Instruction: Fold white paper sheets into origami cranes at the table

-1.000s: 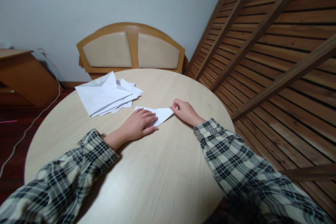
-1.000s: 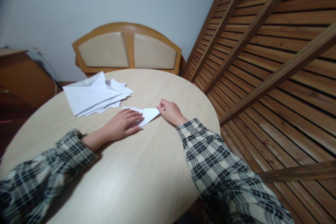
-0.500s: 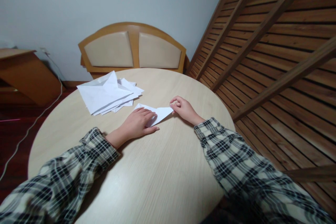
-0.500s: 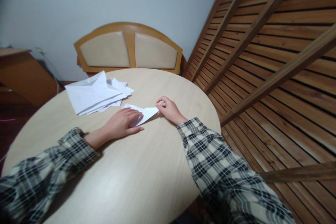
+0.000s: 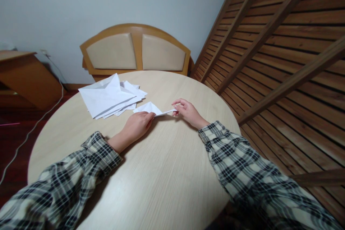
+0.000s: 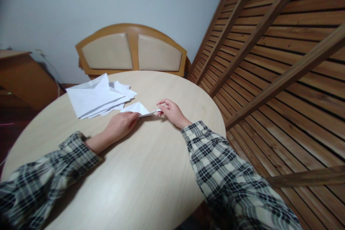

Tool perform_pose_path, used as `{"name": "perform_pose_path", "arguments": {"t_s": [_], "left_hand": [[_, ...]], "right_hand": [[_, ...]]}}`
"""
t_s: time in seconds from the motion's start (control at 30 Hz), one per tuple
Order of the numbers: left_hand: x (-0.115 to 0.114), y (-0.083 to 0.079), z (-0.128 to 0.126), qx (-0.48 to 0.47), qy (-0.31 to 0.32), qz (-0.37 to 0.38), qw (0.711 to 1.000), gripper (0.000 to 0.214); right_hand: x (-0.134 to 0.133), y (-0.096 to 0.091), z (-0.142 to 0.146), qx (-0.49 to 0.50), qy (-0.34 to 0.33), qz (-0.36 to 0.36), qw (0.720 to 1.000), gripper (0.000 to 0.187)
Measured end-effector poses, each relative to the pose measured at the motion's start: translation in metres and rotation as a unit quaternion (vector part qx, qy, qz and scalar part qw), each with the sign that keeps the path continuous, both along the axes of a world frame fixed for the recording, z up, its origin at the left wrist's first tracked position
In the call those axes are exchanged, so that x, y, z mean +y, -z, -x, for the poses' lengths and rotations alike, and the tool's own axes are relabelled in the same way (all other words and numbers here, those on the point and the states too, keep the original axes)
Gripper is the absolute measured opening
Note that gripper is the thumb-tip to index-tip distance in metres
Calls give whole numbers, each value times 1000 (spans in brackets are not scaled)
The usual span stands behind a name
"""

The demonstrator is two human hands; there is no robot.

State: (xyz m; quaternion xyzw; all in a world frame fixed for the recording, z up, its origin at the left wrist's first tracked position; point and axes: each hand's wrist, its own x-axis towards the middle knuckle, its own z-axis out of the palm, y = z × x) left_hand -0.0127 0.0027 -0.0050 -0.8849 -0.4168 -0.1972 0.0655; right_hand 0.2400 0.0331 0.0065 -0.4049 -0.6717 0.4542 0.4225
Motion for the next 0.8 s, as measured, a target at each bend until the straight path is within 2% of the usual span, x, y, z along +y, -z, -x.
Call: {"name": "perform_pose_path", "arguments": {"t_s": [0.17,0.27,0.4,0.57,0.7,0.8], "left_hand": [[0,-1,1,-69,-38,17,997,24],[-3,-4,-1,-149,-35,43,987,19],[-7,-8,-5,-294,-8,101,950,20],[-6,-8,-9,-434,11,124,892,18],[-3,-6,-8,-487,1,169,857,18],[-4,-6,-8,-499,0,201,843,21]], "right_hand": [[3,-2,-1,25,27,-3,999,18],[5,0,-3,35,31,-16,999,20],[4,2,-4,36,22,-45,998,26],[1,2,-4,-12,30,-87,996,33],[2,3,-4,-24,37,-94,995,35],[3,4,-5,-12,26,-79,997,36]]}}
